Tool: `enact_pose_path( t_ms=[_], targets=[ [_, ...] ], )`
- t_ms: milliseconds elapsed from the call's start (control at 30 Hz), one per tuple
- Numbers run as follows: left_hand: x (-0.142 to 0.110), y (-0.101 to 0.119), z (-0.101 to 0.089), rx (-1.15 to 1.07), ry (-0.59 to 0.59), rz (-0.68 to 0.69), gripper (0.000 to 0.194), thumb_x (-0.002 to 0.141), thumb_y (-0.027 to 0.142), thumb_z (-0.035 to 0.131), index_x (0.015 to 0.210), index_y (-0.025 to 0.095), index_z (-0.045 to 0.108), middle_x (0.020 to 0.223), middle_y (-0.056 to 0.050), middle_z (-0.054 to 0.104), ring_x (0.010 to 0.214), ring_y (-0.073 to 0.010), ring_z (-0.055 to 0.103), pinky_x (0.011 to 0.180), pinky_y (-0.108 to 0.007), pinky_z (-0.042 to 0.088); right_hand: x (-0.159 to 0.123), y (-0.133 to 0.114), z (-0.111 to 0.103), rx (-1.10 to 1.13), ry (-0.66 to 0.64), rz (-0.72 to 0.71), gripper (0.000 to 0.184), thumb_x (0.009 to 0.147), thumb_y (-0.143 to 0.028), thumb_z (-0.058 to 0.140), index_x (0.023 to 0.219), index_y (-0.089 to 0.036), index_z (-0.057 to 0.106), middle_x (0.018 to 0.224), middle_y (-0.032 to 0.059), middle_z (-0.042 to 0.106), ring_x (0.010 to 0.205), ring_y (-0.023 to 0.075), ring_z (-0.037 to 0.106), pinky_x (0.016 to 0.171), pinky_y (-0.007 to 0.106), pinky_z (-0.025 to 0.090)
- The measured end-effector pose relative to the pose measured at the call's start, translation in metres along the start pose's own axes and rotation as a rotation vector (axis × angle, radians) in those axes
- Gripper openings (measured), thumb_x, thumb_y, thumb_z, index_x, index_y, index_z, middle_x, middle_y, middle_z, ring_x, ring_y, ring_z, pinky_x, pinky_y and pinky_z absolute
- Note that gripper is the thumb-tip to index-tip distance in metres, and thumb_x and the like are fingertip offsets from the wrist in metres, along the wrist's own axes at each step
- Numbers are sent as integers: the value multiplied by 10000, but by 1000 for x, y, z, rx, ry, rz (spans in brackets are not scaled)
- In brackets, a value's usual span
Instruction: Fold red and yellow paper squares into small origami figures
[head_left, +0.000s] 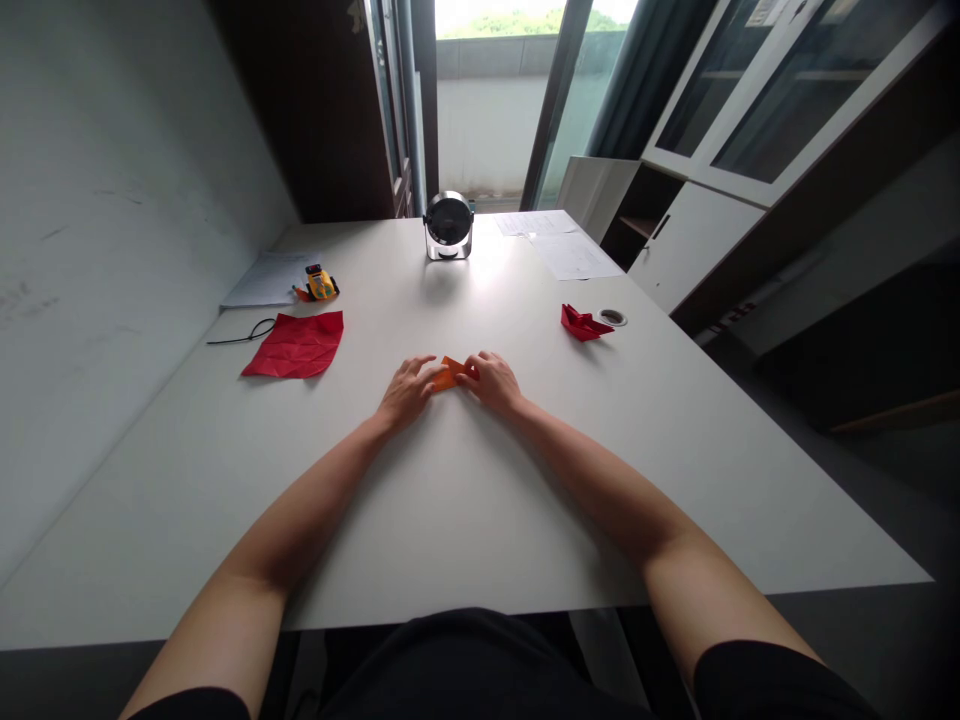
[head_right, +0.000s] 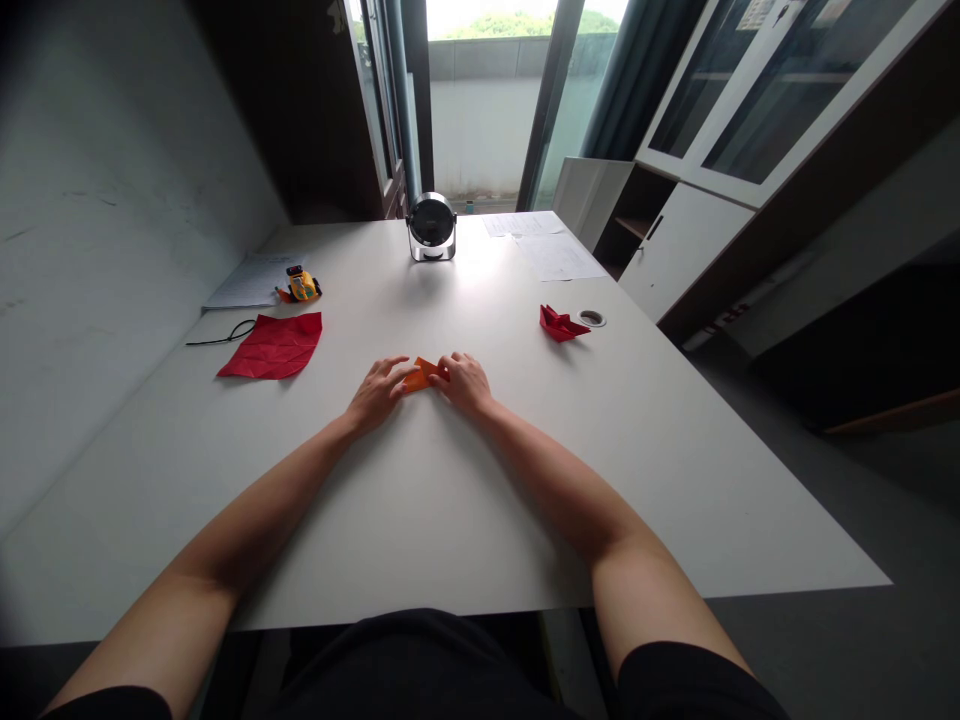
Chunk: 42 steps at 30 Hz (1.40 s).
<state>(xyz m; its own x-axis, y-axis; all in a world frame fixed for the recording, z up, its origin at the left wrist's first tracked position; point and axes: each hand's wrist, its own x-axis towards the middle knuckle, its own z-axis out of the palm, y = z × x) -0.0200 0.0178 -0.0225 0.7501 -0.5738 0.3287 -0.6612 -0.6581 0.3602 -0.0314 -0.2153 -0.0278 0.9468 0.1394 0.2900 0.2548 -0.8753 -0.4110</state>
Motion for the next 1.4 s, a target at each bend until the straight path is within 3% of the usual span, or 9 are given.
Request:
enact_pose_path(
  t_ms=[100, 200, 367, 867, 1033, 1200, 1400],
  targets=[
    [0, 0, 2, 47, -42, 51, 580, 868, 21, 462, 1353, 309, 594, 1608, -8, 366, 1502, -245, 278, 1224, -491, 305, 1, 2, 2, -1, -6, -18, 248, 921, -469, 666, 986, -231, 696, 947, 81, 623, 931, 239, 547, 835, 347, 435],
    [1, -3, 3, 59, -94, 84, 601, 868, 24, 468, 1384, 311, 581, 1625, 4, 354, 1539, -263, 212, 1228, -538, 273, 1, 3, 4, -10, 9, -21, 290, 910, -490, 676, 1048, -236, 697, 1003, 92, 623, 1001, 255, 541, 871, 360, 440],
    [1, -5, 3, 23, -154, 58, 521, 947, 120, 470, 1386, 377, 579, 1517, 30, 516, 1518, -277, 275, 1213, -594, 249, 1, 2, 5, -17, 40, -20, 344, 889, -491, 702, 1121, -237, 693, 1077, 105, 629, 1049, 268, 535, 914, 374, 444],
    [2, -6, 5, -8, -160, 40, 406, 928, 162, 480, 1295, 281, 607, 1456, -27, 578, 1458, -246, 382, 1201, -480, 328, 5, 13, 6, -3, 20, 31, 263, 875, -376, 721, 1112, -262, 707, 1082, 97, 613, 1040, 270, 519, 900, 389, 446],
    [0, -2, 2, -6, -171, 51, 397, 892, 117, 465, 1236, 259, 603, 1527, -31, 501, 1494, -240, 317, 1225, -496, 286, 6, 19, 2, -17, 25, 63, 172, 917, -347, 658, 1048, -257, 724, 1045, 101, 612, 1011, 265, 521, 878, 387, 447],
    [0, -3, 3, 2, -205, -4, 348, 925, 173, 454, 1227, 270, 596, 1587, -25, 420, 1517, -288, 264, 1213, -567, 269, 9, 27, -1, -25, 53, 131, 132, 913, -313, 638, 982, -242, 725, 1008, 100, 612, 983, 263, 517, 860, 384, 447],
    [-1, -7, 3, -32, -199, -12, 423, 910, 186, 463, 1311, 283, 556, 1577, -23, 434, 1517, -274, 268, 1234, -539, 244, 10, 32, 3, -18, 121, 156, 165, 932, -229, 559, 931, -236, 724, 999, 104, 633, 971, 261, 524, 856, 386, 444]
  ],
)
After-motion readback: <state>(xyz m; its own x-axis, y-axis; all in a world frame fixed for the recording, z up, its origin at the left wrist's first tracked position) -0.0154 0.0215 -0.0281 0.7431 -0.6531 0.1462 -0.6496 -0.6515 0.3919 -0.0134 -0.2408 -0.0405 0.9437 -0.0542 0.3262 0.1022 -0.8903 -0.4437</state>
